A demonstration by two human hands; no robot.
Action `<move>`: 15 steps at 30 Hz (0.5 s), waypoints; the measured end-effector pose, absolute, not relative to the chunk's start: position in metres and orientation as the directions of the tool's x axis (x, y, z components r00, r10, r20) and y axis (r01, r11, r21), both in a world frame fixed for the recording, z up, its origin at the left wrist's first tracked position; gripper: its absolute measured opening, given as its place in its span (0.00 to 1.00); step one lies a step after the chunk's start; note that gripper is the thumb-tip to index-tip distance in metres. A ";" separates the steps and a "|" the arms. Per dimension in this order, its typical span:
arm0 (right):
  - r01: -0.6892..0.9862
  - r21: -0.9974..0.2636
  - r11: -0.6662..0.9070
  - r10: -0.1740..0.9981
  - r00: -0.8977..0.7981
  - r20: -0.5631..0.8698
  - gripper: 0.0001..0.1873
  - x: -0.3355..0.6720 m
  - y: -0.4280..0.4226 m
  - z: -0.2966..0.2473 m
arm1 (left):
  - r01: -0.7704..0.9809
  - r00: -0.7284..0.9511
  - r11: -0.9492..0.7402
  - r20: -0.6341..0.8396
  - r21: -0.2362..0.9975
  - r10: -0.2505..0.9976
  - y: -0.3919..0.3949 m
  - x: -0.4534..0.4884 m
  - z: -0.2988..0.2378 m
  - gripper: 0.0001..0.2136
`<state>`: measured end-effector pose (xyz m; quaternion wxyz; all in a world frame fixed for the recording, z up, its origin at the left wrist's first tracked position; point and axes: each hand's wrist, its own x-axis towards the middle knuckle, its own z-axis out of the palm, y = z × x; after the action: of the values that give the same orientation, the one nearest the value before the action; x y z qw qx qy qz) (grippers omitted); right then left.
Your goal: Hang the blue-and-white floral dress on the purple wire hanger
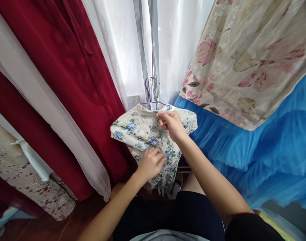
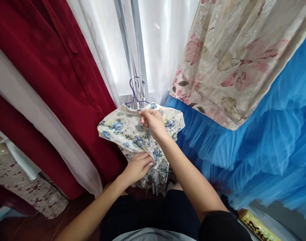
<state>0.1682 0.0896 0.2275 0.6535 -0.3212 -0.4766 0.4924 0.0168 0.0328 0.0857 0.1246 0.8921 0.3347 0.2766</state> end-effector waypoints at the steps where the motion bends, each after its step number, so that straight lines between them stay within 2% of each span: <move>1: -0.312 -0.894 0.321 0.946 0.068 0.316 0.08 0.168 0.087 0.224 | 0.503 0.561 -0.767 0.525 0.398 0.640 0.039 0.013 0.103 0.09; 3: -0.242 -0.905 0.351 0.936 0.076 0.343 0.08 0.169 0.082 0.216 | 0.476 0.330 -0.771 0.727 0.423 0.602 0.057 0.007 0.142 0.10; 5: -0.173 -0.903 0.393 0.919 0.064 0.388 0.10 0.171 0.079 0.212 | 0.467 0.184 -0.759 0.791 0.452 0.584 0.078 0.004 0.181 0.16; 10: -0.054 -0.883 0.466 0.885 0.059 0.463 0.12 0.171 0.087 0.211 | 0.513 0.319 -0.818 0.827 0.260 0.463 0.108 0.015 0.230 0.11; 13: 0.027 -0.905 0.425 0.900 0.093 0.426 0.12 0.158 0.099 0.199 | 0.554 0.187 -0.794 0.892 0.250 0.411 0.111 0.015 0.238 0.11; 15: 0.085 -0.919 0.384 0.917 0.077 0.391 0.12 0.148 0.104 0.184 | 0.541 0.023 -0.776 0.917 0.324 0.399 0.119 0.002 0.243 0.11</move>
<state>0.1477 0.1042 0.1843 0.5943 -0.4304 -0.5822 0.3502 0.0021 0.1192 0.2428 -0.0576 0.7127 0.3296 0.6165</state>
